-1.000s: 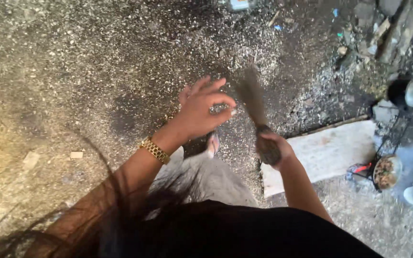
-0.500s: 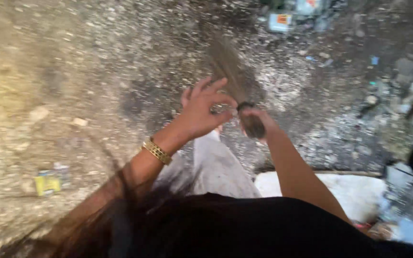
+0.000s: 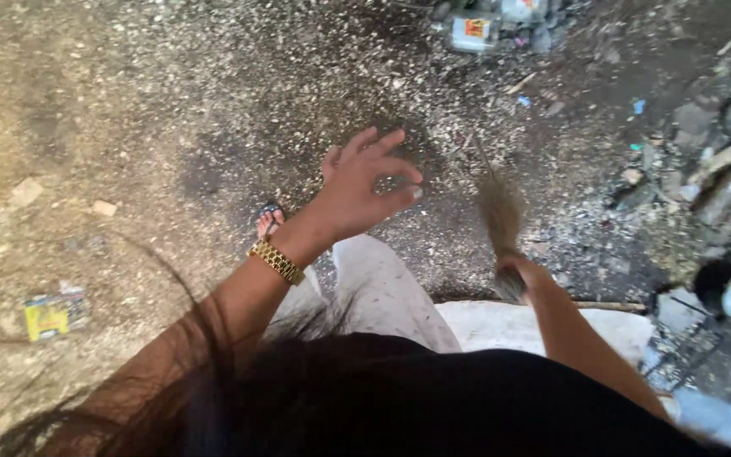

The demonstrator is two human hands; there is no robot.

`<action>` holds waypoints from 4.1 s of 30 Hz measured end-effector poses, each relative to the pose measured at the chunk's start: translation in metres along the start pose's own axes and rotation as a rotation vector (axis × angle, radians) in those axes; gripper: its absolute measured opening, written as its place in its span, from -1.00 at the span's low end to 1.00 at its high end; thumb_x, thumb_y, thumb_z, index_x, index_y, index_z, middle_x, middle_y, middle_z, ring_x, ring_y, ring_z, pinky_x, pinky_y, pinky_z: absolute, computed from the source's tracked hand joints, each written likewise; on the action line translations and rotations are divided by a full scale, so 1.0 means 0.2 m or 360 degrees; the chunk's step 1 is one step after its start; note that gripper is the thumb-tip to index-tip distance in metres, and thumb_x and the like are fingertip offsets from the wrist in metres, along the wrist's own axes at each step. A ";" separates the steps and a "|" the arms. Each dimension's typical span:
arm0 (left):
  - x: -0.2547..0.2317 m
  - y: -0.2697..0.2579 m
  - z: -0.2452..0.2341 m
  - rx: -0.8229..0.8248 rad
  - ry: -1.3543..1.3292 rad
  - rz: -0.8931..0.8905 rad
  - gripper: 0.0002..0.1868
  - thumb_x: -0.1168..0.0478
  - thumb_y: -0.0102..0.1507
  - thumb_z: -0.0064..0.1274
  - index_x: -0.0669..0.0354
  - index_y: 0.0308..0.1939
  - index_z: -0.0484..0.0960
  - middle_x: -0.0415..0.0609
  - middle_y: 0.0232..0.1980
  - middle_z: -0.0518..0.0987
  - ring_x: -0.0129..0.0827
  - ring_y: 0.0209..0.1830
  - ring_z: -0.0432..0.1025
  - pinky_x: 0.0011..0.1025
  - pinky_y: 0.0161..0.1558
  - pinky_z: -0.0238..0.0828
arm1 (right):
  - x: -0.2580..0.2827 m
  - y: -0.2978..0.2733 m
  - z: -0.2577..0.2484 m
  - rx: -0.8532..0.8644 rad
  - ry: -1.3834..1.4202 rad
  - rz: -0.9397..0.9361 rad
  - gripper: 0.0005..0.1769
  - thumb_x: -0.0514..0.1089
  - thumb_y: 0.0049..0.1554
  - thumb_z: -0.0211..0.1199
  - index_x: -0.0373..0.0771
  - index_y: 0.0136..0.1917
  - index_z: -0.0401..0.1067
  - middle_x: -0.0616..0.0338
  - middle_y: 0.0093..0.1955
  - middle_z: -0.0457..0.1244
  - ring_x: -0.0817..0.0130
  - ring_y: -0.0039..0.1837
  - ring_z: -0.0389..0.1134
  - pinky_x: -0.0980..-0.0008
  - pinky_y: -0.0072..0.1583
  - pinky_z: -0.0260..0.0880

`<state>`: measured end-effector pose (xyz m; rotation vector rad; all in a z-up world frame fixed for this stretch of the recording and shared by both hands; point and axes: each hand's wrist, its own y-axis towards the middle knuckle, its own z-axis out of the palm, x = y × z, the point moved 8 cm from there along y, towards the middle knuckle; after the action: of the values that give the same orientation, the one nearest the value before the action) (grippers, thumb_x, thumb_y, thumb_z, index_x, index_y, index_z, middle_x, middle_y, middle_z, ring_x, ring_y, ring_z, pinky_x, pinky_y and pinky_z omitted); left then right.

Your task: The recorder is repairing a traditional broom made of sticks by gathering them together and securing the bundle.

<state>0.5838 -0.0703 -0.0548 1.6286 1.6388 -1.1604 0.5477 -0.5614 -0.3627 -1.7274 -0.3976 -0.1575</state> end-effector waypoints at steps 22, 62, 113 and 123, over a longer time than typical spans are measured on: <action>0.12 -0.10 -0.26 -0.0418 0.0093 -0.0309 -0.71 -0.09 0.10 0.24 -0.36 -0.10 0.76 -0.15 0.58 0.27 0.04 0.65 -0.11 0.31 0.45 -0.50 | 1.06 0.04 1.33 0.0553 0.0422 0.0052 -0.74 -0.14 -0.06 0.37 -0.22 -0.12 0.39 0.10 -0.26 0.29 0.20 -0.27 0.35 0.18 -0.26 0.45; 0.13 0.01 -0.48 -0.0815 0.0026 -0.0431 -0.67 -0.14 0.15 0.20 -0.35 -0.02 0.75 -0.10 0.58 0.27 0.00 0.65 -0.09 0.32 0.44 -0.52 | 1.12 -0.40 2.13 0.1681 0.0105 0.0664 -0.80 -0.06 0.23 0.31 -0.22 -0.03 0.44 0.14 -0.21 0.33 0.32 -0.21 0.41 0.31 -0.16 0.56; 0.73 -0.53 -1.69 -0.1615 -0.0336 -0.0806 -0.66 -0.12 0.21 0.08 -0.31 0.02 0.72 -0.26 0.50 0.39 -0.29 0.53 0.19 0.24 0.46 -0.55 | 1.73 -1.02 3.64 0.1519 -0.0141 0.0711 -0.72 0.00 0.15 0.21 -0.26 -0.04 0.46 0.01 -0.15 0.34 0.17 -0.15 0.44 0.21 -0.09 0.63; 0.61 -0.21 -1.65 -0.1745 -0.0199 -0.0910 -0.67 -0.14 0.21 0.09 -0.31 0.00 0.74 -0.22 0.44 0.46 -0.30 0.52 0.23 0.24 0.46 -0.43 | 1.76 -0.81 3.64 0.1464 -0.0694 0.0597 -0.65 0.11 0.15 0.17 -0.20 -0.01 0.43 0.07 -0.16 0.36 0.18 -0.14 0.44 0.22 -0.10 0.56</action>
<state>0.5910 0.2786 0.0071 0.4021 2.1305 -0.3625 0.7343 0.2319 -0.2427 -0.8769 -0.3687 0.6029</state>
